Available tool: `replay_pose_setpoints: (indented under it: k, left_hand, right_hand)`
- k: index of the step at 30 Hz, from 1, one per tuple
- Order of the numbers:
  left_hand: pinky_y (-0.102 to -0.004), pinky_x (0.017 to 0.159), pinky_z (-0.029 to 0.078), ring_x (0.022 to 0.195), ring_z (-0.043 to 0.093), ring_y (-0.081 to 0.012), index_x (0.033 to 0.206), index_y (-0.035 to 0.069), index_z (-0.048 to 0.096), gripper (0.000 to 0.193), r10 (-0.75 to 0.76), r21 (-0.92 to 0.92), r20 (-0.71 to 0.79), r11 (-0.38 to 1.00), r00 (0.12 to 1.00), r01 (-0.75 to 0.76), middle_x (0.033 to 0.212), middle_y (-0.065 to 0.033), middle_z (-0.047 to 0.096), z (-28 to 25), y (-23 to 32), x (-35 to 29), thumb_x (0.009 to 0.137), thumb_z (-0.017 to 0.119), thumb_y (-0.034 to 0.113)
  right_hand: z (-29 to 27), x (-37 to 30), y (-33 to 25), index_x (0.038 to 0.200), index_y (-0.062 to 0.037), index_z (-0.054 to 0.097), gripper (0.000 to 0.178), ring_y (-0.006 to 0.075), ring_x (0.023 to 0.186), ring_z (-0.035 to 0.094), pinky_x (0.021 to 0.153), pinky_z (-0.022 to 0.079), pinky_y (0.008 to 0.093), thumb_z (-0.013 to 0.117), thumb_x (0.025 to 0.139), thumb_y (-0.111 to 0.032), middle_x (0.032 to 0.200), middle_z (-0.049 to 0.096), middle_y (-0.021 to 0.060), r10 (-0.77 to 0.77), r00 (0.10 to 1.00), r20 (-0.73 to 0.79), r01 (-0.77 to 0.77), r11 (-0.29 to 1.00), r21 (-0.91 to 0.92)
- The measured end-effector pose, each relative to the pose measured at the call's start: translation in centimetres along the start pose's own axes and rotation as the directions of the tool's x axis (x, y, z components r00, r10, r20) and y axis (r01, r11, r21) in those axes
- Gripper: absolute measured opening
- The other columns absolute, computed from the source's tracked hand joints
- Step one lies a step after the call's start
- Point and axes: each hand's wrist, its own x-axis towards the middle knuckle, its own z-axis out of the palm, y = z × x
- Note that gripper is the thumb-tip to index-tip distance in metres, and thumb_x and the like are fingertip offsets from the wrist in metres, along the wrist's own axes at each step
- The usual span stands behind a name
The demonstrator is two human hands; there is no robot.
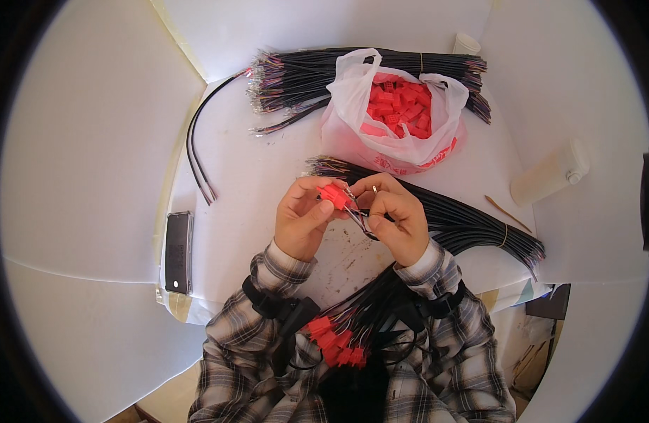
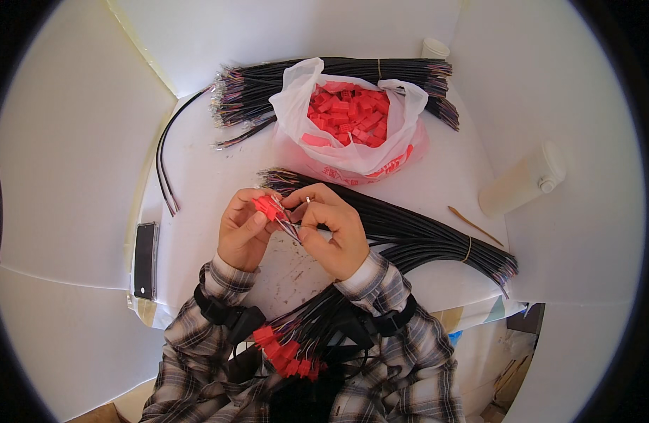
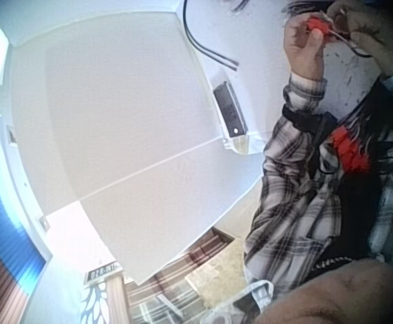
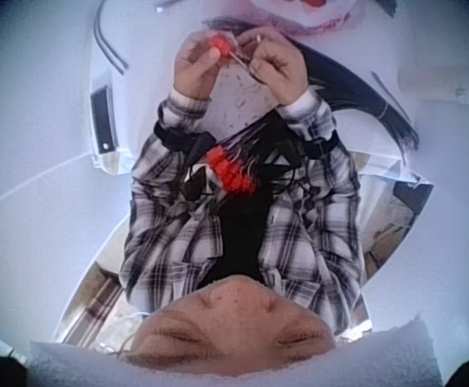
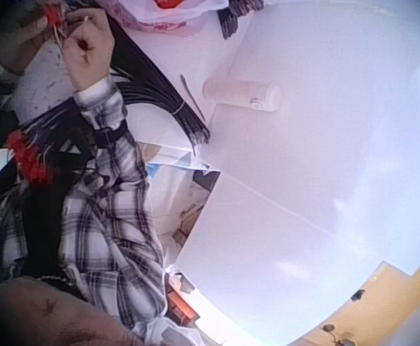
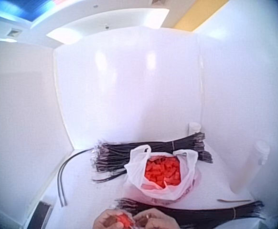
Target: Insert the ends of multiple thin electrical wires into a pink plastic connector housing to form a wire harness.
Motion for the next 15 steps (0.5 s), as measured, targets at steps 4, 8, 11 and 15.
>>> replay_pose_setpoints:
  k: [4,8,11,15]
  left_hand:
    - [-0.0311,0.073,0.049,0.089,0.055,-0.019,0.103,0.003,0.048,0.027,-0.003,0.0,0.011,1.0,1.0,0.003,0.104,-0.0129,0.053,-0.12,-0.11,0.03,0.078,0.059,0.005]
    - [-0.0317,0.073,0.049,0.089,0.054,-0.0189,0.102,0.003,0.048,0.028,0.002,-0.001,0.016,1.0,1.0,-0.002,0.104,-0.0127,0.053,-0.1,-0.06,0.0,0.077,0.059,0.004]
    - [-0.0335,0.075,0.048,0.089,0.054,-0.0195,0.101,0.003,0.048,0.027,0.045,0.02,0.0,0.999,0.999,-0.045,0.102,-0.0122,0.052,-0.02,0.26,-0.09,0.076,0.06,0.004]
    - [-0.0365,0.076,0.048,0.088,0.054,-0.023,0.099,0.003,0.047,0.026,0.188,0.041,0.108,0.98,0.976,-0.193,0.1,-0.0127,0.049,0.03,0.08,-0.06,0.076,0.059,0.003]
  right_hand:
    - [0.07,0.17,-0.4,0.062,0.0001,0.044,0.01,0.018,0.076,0.053,0.071,0.043,0.0275,0.053,0.067,-0.003,0.096,0.053,0.0156,-0.012,1.0,0.008,0.012,0.999,-0.044]
    - [-0.01,0.1,-0.54,0.062,-0.0004,0.045,0.01,0.017,0.075,0.053,0.07,0.043,0.0272,0.053,0.067,-0.003,0.095,0.053,0.0149,-0.031,1.0,-0.007,0.03,0.996,-0.088]
    - [0.12,0.15,-0.85,0.062,-0.0008,0.046,0.009,0.016,0.073,0.052,0.069,0.042,0.0264,0.053,0.067,-0.003,0.093,0.053,0.0139,-0.048,0.999,-0.021,0.044,0.99,-0.136]
    - [0.01,-0.12,-0.27,0.063,-0.0011,0.046,0.009,0.0143,0.072,0.049,0.068,0.041,0.0251,0.053,0.068,-0.004,0.091,0.053,0.0128,0.015,0.997,-0.071,-0.02,0.997,-0.07]
